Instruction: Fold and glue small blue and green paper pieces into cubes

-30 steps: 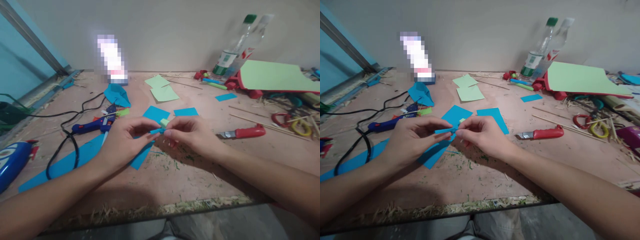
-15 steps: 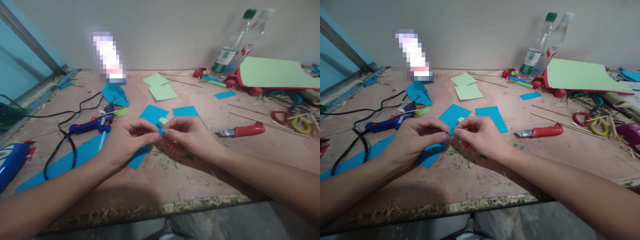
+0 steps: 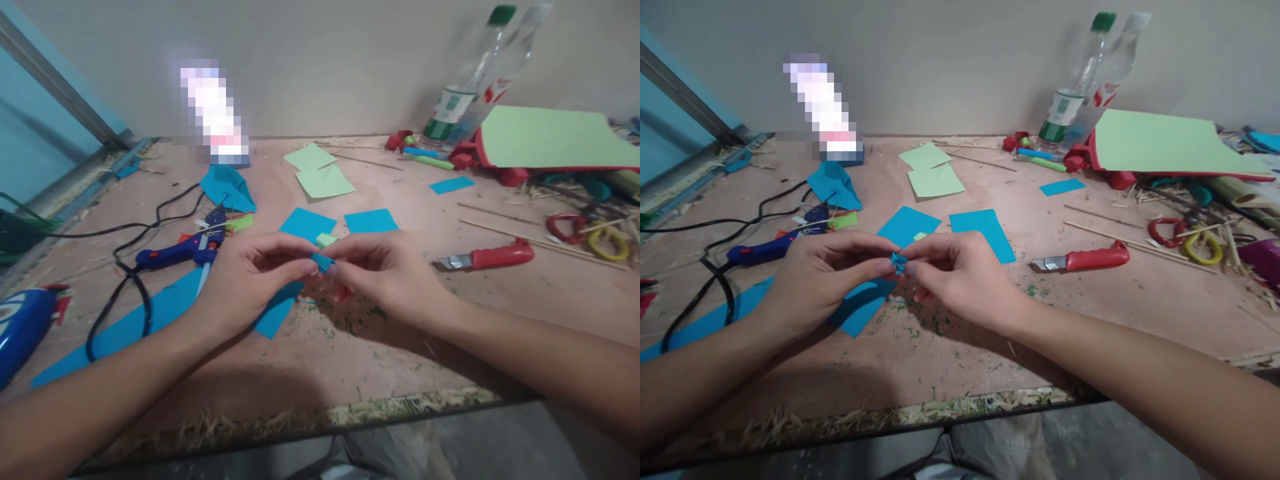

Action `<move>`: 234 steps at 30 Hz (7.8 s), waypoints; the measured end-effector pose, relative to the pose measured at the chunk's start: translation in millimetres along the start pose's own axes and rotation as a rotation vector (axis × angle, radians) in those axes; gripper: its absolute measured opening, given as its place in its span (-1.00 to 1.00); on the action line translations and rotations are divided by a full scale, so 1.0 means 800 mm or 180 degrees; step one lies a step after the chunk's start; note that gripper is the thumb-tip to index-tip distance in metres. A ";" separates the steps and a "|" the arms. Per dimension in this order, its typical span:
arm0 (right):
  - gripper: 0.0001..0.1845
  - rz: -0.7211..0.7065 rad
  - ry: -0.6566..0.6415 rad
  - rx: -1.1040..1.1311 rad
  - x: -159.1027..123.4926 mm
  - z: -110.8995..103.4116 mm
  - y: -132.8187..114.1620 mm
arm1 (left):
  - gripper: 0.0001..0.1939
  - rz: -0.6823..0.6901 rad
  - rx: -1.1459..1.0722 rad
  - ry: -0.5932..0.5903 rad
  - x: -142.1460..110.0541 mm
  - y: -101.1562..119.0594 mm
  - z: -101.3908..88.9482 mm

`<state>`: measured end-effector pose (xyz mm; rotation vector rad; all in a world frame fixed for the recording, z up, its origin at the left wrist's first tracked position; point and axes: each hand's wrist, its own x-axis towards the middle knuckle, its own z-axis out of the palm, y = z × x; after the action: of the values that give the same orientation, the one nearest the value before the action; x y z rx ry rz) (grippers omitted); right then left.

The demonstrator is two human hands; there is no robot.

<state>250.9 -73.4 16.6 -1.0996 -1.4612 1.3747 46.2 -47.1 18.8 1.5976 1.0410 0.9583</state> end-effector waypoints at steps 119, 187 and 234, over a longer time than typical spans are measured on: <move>-0.92 -0.0575 -0.0028 -0.0931 -0.001 -0.003 0.004 | -0.95 0.0382 0.0373 -0.0139 -0.002 -0.005 -0.004; -0.91 -0.0691 0.0056 -0.1268 0.000 -0.007 -0.001 | -0.87 0.0963 0.0882 -0.0082 -0.006 0.000 -0.010; -0.88 -0.0682 0.0096 -0.1205 0.003 -0.010 0.001 | -0.91 0.0831 0.0885 -0.0378 -0.004 -0.001 -0.011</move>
<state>257.8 -69.2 16.2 -1.1475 -1.8069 0.9518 37.0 -47.0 19.7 2.0340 0.9281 0.9046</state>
